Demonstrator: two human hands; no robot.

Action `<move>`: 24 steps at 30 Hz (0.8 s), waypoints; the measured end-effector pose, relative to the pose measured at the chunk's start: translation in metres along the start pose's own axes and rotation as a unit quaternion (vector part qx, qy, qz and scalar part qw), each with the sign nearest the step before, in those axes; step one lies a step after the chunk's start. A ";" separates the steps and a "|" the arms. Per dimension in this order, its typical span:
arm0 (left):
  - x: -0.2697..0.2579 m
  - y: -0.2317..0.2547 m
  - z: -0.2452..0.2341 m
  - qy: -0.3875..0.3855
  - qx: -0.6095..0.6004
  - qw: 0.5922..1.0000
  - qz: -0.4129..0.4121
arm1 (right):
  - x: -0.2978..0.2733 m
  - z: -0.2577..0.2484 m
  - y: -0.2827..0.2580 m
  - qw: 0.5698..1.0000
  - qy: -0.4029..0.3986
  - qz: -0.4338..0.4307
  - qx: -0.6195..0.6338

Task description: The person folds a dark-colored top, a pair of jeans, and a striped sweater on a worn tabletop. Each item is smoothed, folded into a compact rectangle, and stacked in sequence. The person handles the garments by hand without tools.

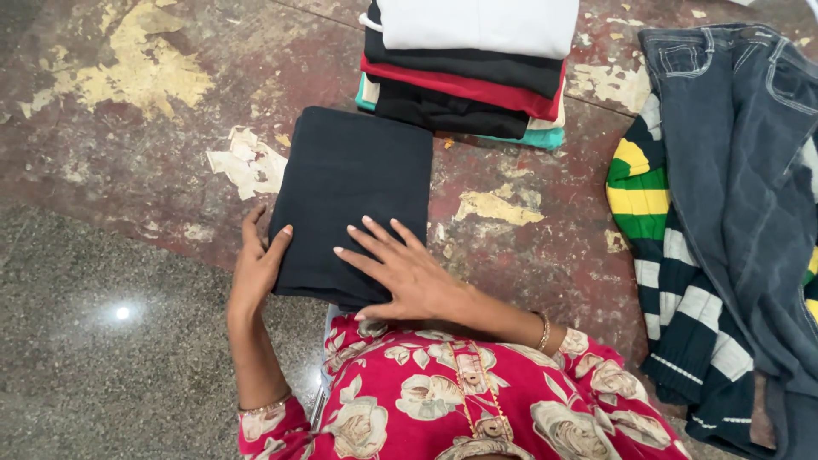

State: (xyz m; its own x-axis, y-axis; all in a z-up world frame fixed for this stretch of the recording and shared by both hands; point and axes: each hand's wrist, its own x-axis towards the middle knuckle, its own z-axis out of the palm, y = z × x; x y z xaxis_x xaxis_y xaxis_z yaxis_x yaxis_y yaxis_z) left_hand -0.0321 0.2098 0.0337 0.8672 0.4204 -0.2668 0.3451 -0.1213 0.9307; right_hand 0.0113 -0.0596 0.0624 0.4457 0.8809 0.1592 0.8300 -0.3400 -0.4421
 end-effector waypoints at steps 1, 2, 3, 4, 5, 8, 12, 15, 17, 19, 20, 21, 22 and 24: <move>-0.001 0.002 0.003 -0.009 -0.063 0.998 0.006 | 0.001 -0.001 -0.003 1.000 0.006 0.009 0.013; -0.004 0.004 0.007 -0.018 -0.125 0.992 0.011 | 0.001 -0.002 -0.007 0.999 0.010 0.018 0.028; -0.007 0.008 0.012 -0.028 -0.187 0.982 0.016 | 0.002 -0.002 -0.010 0.999 0.015 0.027 0.042; -0.011 0.012 0.020 -0.028 -0.227 0.972 0.043 | 0.002 -0.002 -0.012 0.998 0.044 0.025 0.041; -0.016 0.017 0.031 -0.029 -0.267 0.961 0.069 | 0.003 -0.002 -0.015 0.996 0.073 0.022 0.041; -0.032 0.030 0.065 -0.048 -0.396 0.913 0.086 | 0.006 -0.005 -0.018 0.978 0.208 0.023 0.011; -0.036 0.035 0.087 -0.080 -0.458 0.879 0.109 | 0.004 -0.025 -0.007 0.962 0.269 0.048 -0.020; -0.027 0.027 0.082 -0.166 -0.503 0.838 0.129 | 0.003 -0.054 0.007 0.957 0.288 0.021 -0.016; -0.019 0.019 0.078 -0.115 -0.450 0.864 0.195 | 0.006 -0.075 0.011 0.955 0.295 0.038 0.007; -0.009 0.010 0.075 -0.020 -0.369 0.886 0.279 | 0.003 -0.095 0.007 0.953 0.299 0.043 0.029; -0.002 0.005 0.074 0.046 -0.312 0.890 0.329 | -0.001 -0.106 0.004 0.952 0.302 0.041 0.039; 0.004 0.000 0.073 0.113 -0.251 0.885 0.375 | -0.004 -0.116 0.001 0.951 0.304 0.038 0.049; 0.011 -0.005 0.072 0.107 -0.252 0.887 0.372 | -0.008 -0.125 -0.003 0.950 0.304 0.038 0.066; 0.021 -0.016 0.069 0.096 -0.253 0.890 0.367 | -0.014 -0.140 -0.011 0.947 0.303 0.036 0.101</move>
State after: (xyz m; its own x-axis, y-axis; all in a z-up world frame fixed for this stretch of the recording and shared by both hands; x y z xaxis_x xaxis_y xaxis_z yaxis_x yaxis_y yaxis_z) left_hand 0.0057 0.1585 -0.0043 0.6985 0.5461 0.4625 -0.5377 -0.0259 0.8427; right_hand 0.0428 -0.1144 0.1883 0.6605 0.4862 0.5722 0.7360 -0.2686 -0.6214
